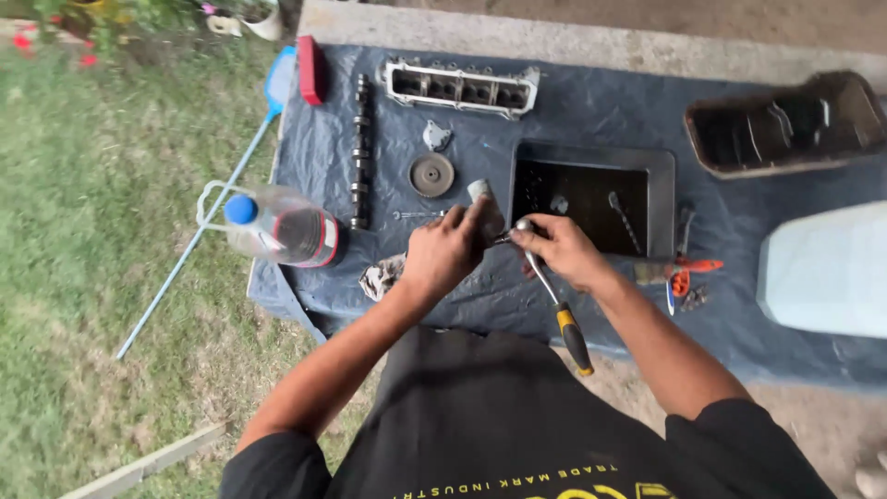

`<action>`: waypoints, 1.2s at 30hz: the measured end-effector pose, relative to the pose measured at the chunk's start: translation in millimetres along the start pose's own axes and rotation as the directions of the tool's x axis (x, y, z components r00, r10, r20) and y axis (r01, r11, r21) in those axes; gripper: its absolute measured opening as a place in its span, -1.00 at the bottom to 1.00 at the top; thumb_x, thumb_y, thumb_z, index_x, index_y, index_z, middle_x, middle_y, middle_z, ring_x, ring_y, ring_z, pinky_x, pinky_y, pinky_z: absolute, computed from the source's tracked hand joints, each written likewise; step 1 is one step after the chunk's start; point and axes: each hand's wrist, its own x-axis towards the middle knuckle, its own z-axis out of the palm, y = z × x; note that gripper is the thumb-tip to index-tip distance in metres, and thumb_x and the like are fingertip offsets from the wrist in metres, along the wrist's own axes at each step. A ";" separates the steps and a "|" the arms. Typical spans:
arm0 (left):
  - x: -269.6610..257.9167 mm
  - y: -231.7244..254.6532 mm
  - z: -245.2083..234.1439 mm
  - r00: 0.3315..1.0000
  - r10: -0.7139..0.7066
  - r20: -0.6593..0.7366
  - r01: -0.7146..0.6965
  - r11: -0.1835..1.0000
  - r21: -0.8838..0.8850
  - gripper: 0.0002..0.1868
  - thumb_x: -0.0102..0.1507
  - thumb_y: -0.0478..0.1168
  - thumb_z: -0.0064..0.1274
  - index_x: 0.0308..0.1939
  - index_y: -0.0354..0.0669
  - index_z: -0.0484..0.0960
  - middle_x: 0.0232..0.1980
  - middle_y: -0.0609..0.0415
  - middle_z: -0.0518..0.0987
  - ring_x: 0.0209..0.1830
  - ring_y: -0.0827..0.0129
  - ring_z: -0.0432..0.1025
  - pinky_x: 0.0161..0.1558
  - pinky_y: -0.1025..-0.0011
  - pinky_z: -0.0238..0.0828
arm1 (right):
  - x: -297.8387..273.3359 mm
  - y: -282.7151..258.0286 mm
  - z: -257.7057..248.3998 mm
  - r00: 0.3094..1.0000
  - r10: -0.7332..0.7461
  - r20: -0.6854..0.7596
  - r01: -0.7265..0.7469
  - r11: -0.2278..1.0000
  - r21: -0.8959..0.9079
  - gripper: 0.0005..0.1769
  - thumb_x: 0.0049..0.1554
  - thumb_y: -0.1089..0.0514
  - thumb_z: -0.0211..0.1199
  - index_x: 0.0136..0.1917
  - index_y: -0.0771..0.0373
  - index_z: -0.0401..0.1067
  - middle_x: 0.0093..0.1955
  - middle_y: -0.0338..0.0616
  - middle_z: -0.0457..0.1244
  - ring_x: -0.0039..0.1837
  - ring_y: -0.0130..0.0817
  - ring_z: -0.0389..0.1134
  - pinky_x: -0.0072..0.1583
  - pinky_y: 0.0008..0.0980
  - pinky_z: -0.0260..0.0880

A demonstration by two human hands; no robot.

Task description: The person uses a ratchet wrench to loosen and remove bolts from a metallic engine component on a tarp-covered table. After removing the bolts, the person separates the component into two halves and places the parts on the table.

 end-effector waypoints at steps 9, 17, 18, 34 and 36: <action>24.8 -12.8 -56.3 0.736 0.063 0.674 0.470 0.670 -0.575 -0.16 -0.13 0.02 0.45 0.17 -0.32 0.63 -0.05 -0.47 0.66 0.00 -0.42 0.53 0.06 -0.08 0.46 | -11.7 -42.0 -8.2 0.941 -0.188 0.282 0.266 0.926 -0.268 -0.48 0.06 0.24 0.48 0.29 0.30 0.51 0.07 0.11 0.43 0.12 0.01 0.43 0.27 0.04 0.42; 17.2 6.4 -43.8 0.984 -0.124 0.126 0.129 0.991 -0.033 -0.21 -0.08 0.10 0.33 0.26 0.20 0.59 -0.22 0.08 0.64 -0.28 0.06 0.62 -0.19 0.22 0.59 | -9.2 -24.5 -8.3 0.974 -0.191 0.120 0.192 0.981 0.007 -0.75 0.23 0.15 0.32 0.06 0.41 0.50 -0.31 0.10 0.34 -0.35 -0.17 0.41 -0.37 -0.23 0.51; 24.0 -1.4 -44.2 0.801 -0.252 0.542 0.405 0.896 -0.182 -0.09 -0.19 0.28 0.47 0.24 0.28 0.62 -0.22 -0.02 0.72 -0.17 -0.11 0.63 -0.07 0.08 0.60 | -14.6 -29.7 -10.1 0.972 -0.198 0.126 0.204 0.978 -0.043 -0.66 0.20 0.17 0.37 0.19 0.39 0.49 -0.25 0.06 0.35 -0.29 -0.24 0.41 -0.30 -0.30 0.50; -10.4 -37.6 -31.7 0.668 -0.304 0.679 0.595 0.767 -0.242 -0.08 -0.27 0.31 0.51 0.13 0.11 0.70 -0.08 -0.05 0.73 -0.04 -0.10 0.62 0.04 0.09 0.56 | 15.6 23.7 30.8 0.946 -0.260 0.193 0.235 0.961 0.144 -0.63 0.17 0.34 0.36 0.22 0.55 0.43 -0.23 0.14 0.33 -0.29 -0.22 0.38 -0.30 -0.33 0.41; -14.4 -55.6 -25.0 0.556 -0.171 0.814 0.762 0.497 -0.416 -0.08 -0.19 0.10 0.54 0.22 -0.16 0.65 0.00 -0.35 0.65 -0.04 -0.11 0.58 -0.07 0.12 0.61 | 20.5 10.6 36.3 0.922 -0.273 0.274 0.246 0.961 0.129 -0.54 0.07 0.43 0.40 0.24 0.51 0.44 -0.18 0.09 0.36 -0.20 -0.26 0.38 -0.17 -0.32 0.49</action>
